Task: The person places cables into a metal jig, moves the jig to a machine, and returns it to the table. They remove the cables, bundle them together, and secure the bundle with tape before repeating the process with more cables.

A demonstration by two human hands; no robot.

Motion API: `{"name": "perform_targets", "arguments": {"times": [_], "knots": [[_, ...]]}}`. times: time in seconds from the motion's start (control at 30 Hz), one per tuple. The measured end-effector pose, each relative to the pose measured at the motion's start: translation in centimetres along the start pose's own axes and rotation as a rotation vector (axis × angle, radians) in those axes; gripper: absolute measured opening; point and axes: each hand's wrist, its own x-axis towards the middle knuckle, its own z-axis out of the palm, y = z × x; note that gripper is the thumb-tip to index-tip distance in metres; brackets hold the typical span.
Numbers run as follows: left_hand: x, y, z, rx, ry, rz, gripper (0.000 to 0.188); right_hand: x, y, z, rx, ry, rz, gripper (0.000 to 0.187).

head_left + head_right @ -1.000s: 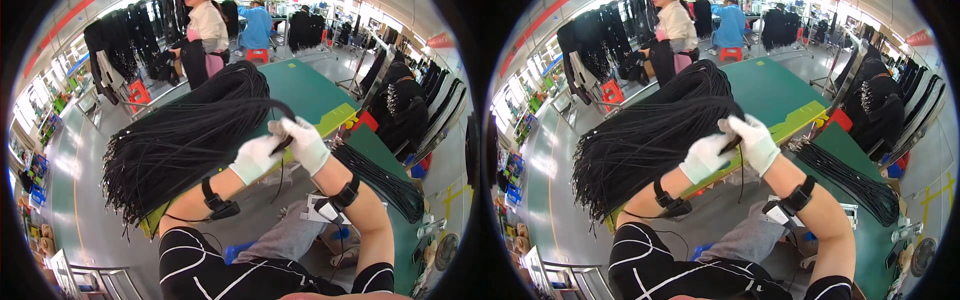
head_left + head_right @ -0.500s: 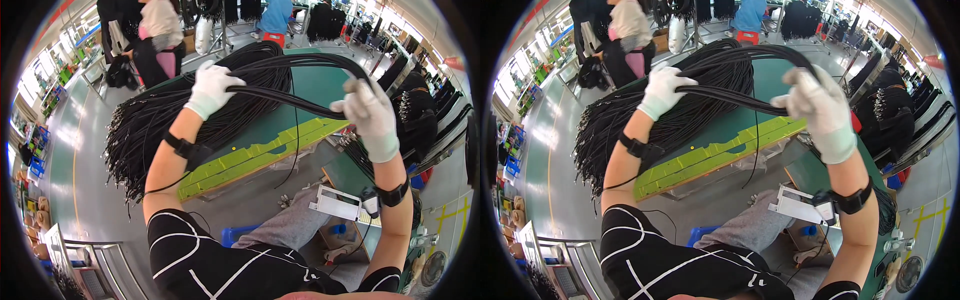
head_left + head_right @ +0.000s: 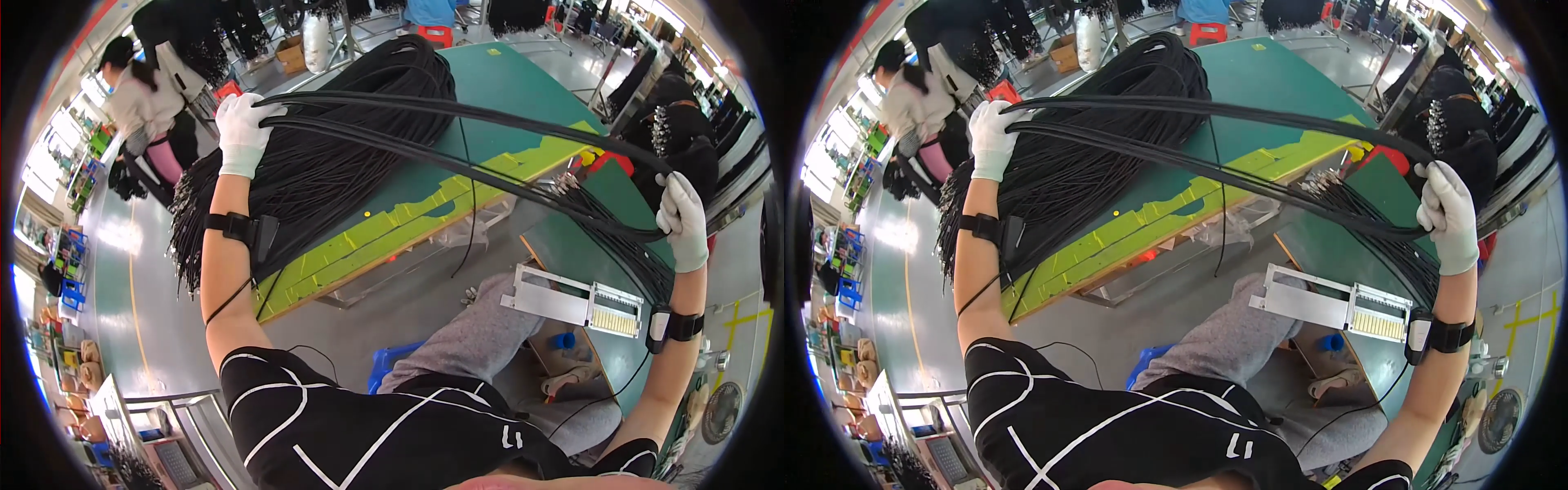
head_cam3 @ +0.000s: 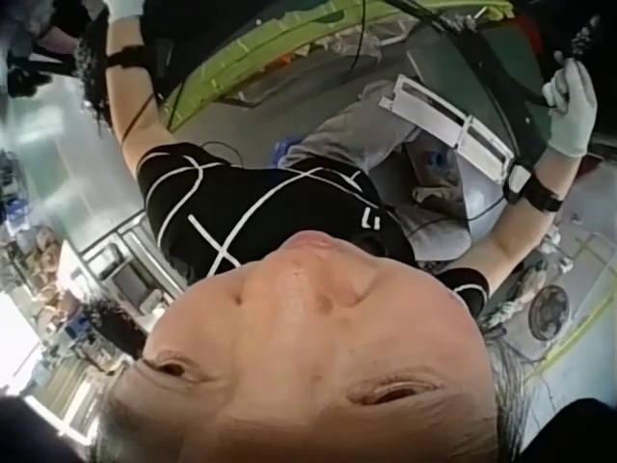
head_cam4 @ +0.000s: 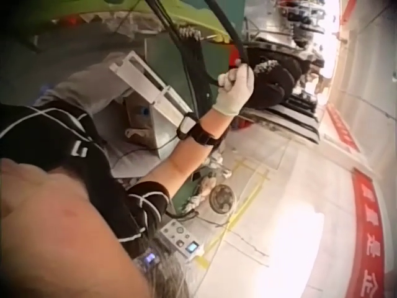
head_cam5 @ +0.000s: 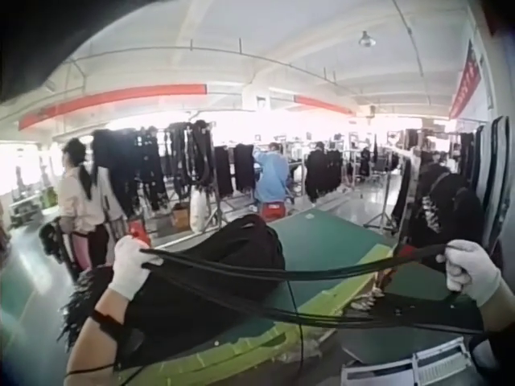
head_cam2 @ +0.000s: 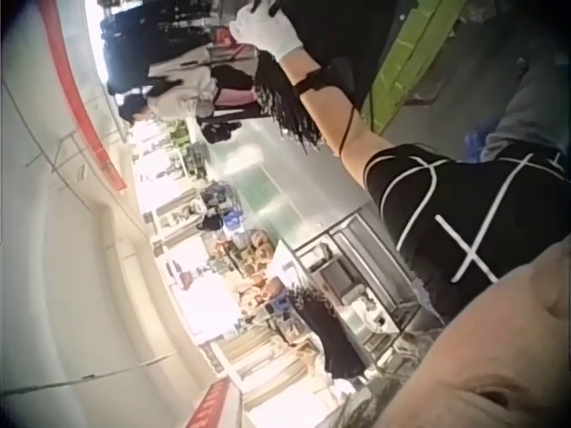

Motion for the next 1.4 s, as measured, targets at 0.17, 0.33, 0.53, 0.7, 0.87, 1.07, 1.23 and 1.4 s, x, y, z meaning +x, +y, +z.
{"name": "perform_targets", "arguments": {"times": [0.17,0.33,0.53,0.7,0.87,1.07,1.23,1.4], "knots": [[2.0,1.2,-0.2,0.036,-0.016,0.031,0.019,-1.9,2.2,-1.6,-0.768,0.146,-0.031,0.025],[5.4,3.4,-1.9,-0.003,0.005,0.073,0.02,-4.0,3.8,-5.7,-0.81,0.323,-0.073,0.023],[7.2,2.7,-2.8,-0.217,-0.035,0.064,0.014,-7.0,1.4,-6.1,-0.07,0.273,-0.062,0.022],[11.0,-0.6,-1.8,-0.953,0.349,-0.511,0.025,-7.5,1.7,-1.3,-0.126,0.293,-0.125,0.024],[10.1,-5.5,-3.3,-0.284,0.254,-0.104,0.03,-8.2,0.4,1.0,-0.125,0.109,-0.008,0.025],[9.2,-5.7,-3.3,-0.719,0.32,-0.49,0.045,-8.8,1.9,1.0,-0.087,0.094,0.046,0.026],[12.4,5.1,-6.6,-1.024,0.508,-0.619,0.029,-9.9,2.6,0.3,-0.054,0.108,0.057,0.027],[13.7,2.0,-5.4,-1.493,0.565,-0.864,0.032,-11.9,2.7,1.3,0.018,0.258,0.025,0.027]]}}
